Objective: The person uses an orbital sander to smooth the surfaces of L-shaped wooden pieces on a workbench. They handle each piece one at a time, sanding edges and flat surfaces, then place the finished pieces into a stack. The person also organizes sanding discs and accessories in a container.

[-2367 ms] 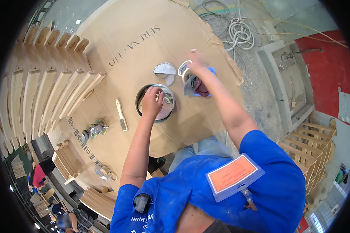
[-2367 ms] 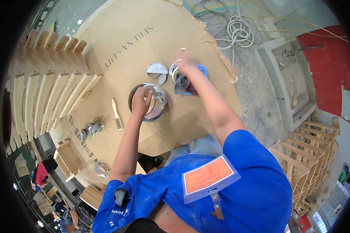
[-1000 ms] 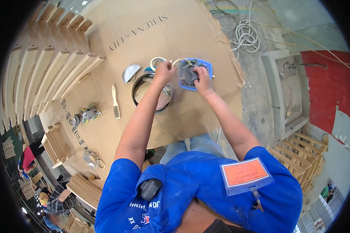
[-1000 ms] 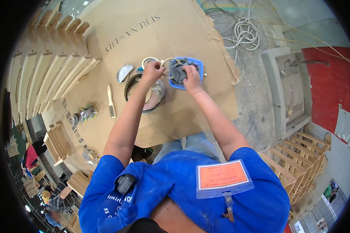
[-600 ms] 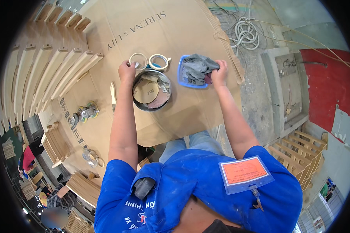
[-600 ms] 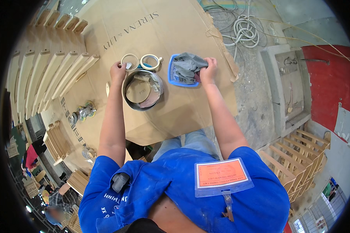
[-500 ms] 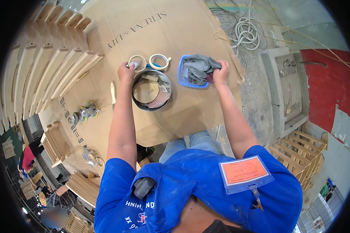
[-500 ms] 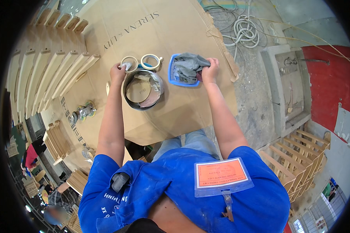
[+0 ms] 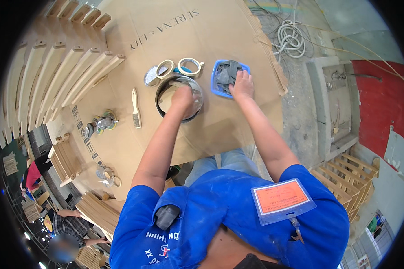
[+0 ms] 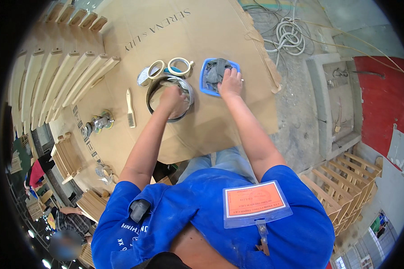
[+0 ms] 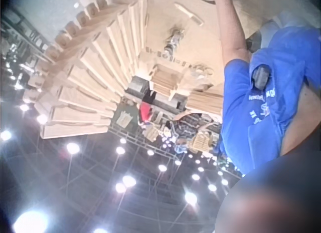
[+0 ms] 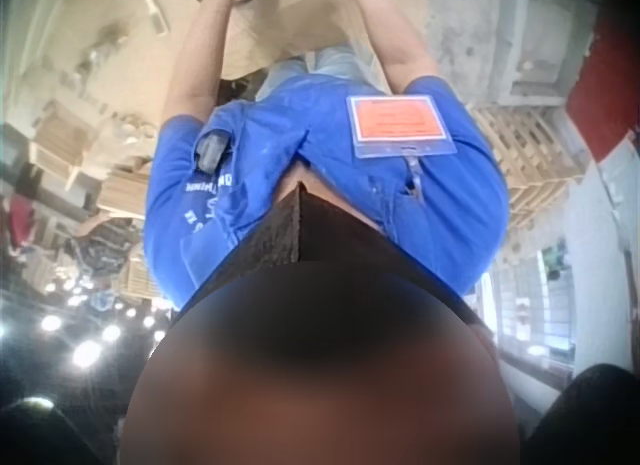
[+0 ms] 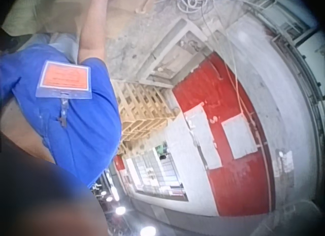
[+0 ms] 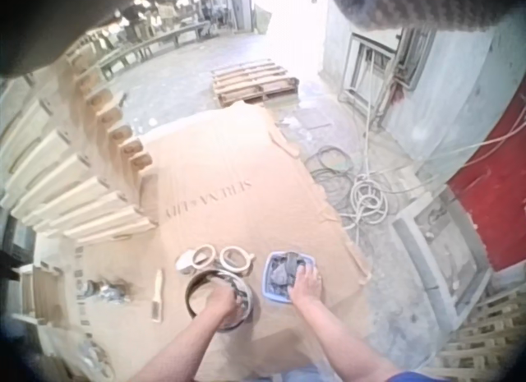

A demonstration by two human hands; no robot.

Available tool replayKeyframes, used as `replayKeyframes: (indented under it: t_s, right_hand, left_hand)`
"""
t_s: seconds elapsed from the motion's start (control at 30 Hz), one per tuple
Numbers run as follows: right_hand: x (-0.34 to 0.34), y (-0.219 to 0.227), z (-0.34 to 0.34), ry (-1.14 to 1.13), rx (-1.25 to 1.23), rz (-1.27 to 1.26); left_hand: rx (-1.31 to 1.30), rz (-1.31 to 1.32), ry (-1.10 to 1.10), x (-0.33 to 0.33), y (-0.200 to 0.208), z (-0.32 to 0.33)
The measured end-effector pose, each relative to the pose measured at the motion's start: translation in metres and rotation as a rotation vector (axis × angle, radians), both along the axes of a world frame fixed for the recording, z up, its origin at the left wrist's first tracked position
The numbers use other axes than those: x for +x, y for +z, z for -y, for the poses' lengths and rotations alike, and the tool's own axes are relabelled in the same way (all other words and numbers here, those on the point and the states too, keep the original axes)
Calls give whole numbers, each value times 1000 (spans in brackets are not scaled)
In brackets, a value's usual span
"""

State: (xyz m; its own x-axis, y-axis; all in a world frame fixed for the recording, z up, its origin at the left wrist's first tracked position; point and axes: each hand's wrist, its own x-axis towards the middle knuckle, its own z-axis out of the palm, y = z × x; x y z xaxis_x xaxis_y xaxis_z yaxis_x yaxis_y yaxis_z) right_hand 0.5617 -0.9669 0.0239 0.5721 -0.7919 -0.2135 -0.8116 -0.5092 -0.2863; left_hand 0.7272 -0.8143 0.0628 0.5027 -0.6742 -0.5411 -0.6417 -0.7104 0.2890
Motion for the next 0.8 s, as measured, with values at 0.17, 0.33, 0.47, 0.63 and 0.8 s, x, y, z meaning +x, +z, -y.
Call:
replayKeyframes:
  t_s: [0.17, 0.33, 0.47, 0.63, 0.8]
  right_hand:
    - [-14, -21, 12, 41, -52, 171]
    - [-14, -26, 9, 66, -103, 153]
    - [-12, -22, 16, 81, 8, 141]
    - [-12, -23, 23, 25, 62, 226]
    - [-11, -29, 20, 20, 53, 179]
  left_hand:
    - [17, 73, 74, -26, -23, 3]
    - [-27, 55, 80, -21, -31, 5]
    - [-2, 26, 105, -11, -19, -1]
    - [128, 3, 18, 7, 17, -21]
    - [-2, -379, 316, 14, 70, -39]
